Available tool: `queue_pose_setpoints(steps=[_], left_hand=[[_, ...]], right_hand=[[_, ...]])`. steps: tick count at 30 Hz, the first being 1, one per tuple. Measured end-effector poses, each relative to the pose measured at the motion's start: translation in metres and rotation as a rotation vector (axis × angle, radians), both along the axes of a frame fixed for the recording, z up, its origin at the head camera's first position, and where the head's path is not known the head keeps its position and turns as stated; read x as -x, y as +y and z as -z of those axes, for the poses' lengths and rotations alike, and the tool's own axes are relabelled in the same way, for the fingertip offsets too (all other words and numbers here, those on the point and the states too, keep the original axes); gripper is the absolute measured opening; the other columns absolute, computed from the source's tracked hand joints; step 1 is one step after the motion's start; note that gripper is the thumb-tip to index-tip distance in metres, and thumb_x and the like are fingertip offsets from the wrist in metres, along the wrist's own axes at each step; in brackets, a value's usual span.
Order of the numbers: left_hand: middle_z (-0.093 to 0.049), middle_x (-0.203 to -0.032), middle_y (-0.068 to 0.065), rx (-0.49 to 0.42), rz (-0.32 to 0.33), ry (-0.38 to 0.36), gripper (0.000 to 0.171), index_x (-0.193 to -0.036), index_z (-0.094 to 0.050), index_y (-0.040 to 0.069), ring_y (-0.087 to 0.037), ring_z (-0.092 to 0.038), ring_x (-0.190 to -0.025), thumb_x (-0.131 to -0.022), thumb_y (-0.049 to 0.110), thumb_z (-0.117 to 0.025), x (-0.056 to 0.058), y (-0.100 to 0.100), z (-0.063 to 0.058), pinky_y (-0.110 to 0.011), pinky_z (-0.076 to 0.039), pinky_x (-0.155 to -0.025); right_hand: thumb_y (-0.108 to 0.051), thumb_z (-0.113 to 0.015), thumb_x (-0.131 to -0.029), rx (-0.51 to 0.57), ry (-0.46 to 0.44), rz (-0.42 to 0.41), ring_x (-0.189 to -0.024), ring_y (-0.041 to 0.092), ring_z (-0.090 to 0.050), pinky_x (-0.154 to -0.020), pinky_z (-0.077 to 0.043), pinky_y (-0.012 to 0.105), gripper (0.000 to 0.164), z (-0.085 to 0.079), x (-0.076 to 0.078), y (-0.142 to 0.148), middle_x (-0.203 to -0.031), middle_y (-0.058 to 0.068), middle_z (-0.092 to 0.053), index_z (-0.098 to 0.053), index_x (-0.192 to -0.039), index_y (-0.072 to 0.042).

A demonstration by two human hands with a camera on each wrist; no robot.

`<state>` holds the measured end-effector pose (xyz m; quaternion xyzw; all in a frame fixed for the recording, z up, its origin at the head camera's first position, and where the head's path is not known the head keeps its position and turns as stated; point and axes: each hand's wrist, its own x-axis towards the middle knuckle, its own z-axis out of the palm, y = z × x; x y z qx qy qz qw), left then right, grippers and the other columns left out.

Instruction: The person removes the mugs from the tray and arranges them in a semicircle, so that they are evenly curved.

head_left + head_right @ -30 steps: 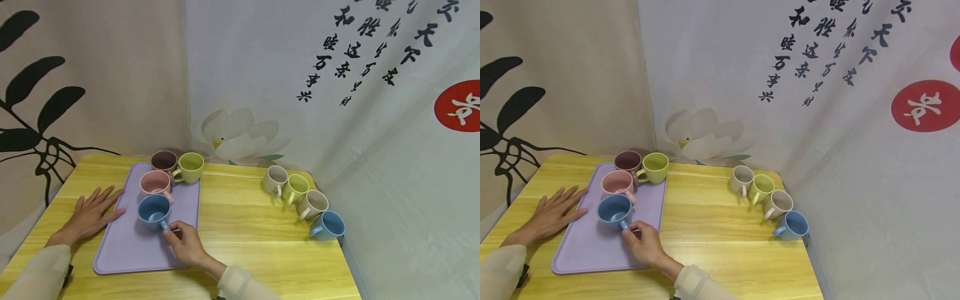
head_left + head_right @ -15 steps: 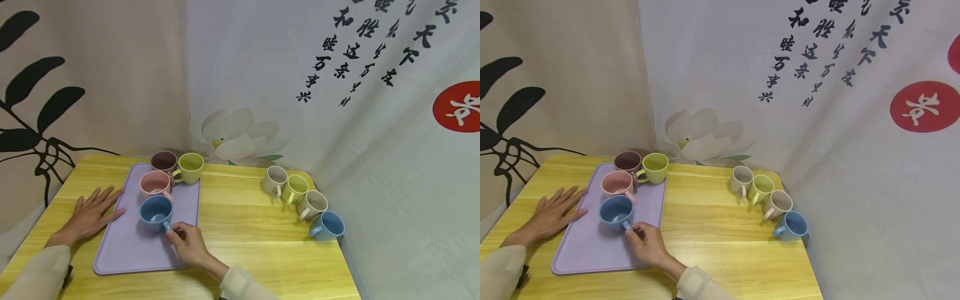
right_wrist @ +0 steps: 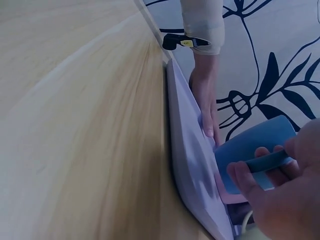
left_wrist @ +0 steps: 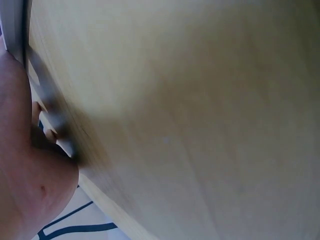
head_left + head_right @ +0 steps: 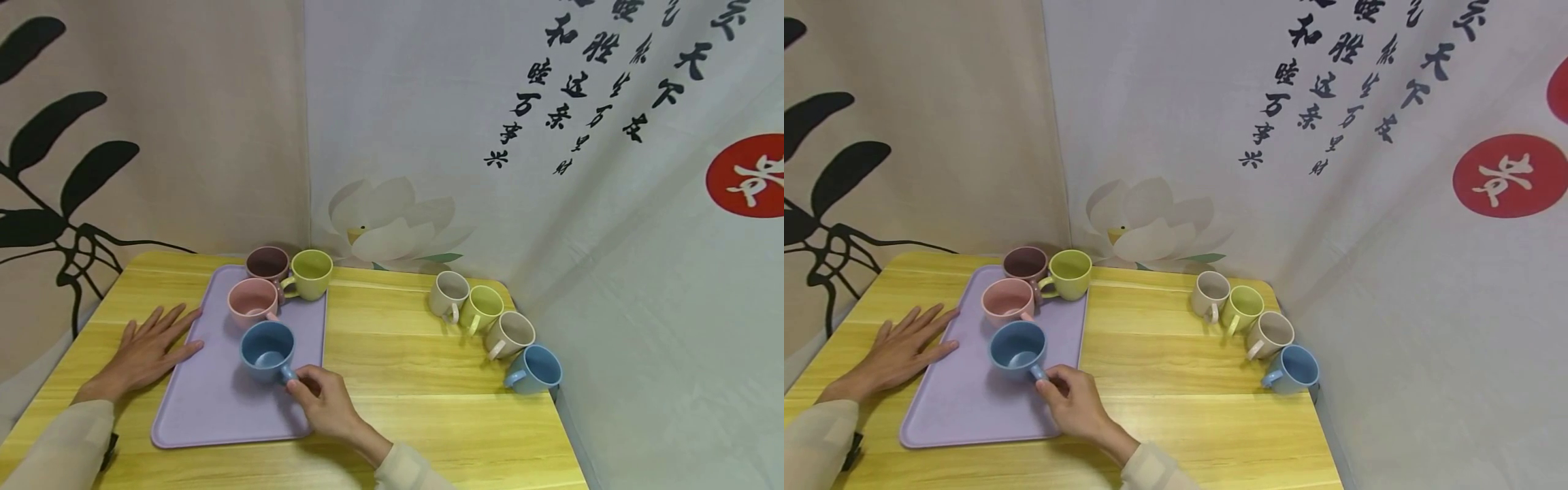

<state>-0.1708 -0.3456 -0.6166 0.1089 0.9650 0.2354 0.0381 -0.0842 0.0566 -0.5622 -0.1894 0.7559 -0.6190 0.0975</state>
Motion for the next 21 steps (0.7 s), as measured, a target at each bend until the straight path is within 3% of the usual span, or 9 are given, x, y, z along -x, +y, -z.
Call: queue_pose_setpoints(steps=[8, 16, 21], left_hand=[[-0.014, -0.187, -0.032, -0.006, 0.004, 0.013, 0.084, -0.182, -0.022, 0.027, -0.070, -0.001, -0.169, -0.114, 0.063, -0.055, 0.000, 0.000, 0.001, -0.093, 0.014, -0.126], [-0.017, -0.187, -0.031, -0.011, 0.007, 0.030, 0.083, -0.182, -0.023, 0.028, -0.069, -0.003, -0.169, -0.114, 0.061, -0.057, -0.001, -0.001, 0.001, -0.093, 0.012, -0.126], [-0.015, -0.187, -0.031, -0.009, 0.008, 0.014, 0.083, -0.182, -0.022, 0.028, -0.070, -0.002, -0.169, -0.114, 0.062, -0.056, -0.001, 0.000, 0.000, -0.093, 0.012, -0.125]], right_hand=[[-0.017, -0.068, -0.114, 0.006, 0.035, -0.008, -0.104, 0.006, -0.079, -0.095, -0.064, 0.017, 0.029, -0.005, -0.004, 0.020, -0.114, 0.028, -0.082, -0.075, -0.120, 0.010], [-0.017, -0.066, -0.115, 0.019, 0.023, 0.011, -0.112, 0.049, -0.081, -0.096, -0.063, 0.017, 0.029, -0.010, -0.004, 0.037, -0.118, 0.031, -0.080, -0.073, -0.122, 0.011], [-0.016, -0.066, -0.115, 0.027, 0.024, 0.044, -0.114, 0.052, -0.079, -0.099, -0.066, 0.023, 0.027, -0.014, -0.002, 0.047, -0.118, 0.030, -0.080, -0.074, -0.122, 0.009]])
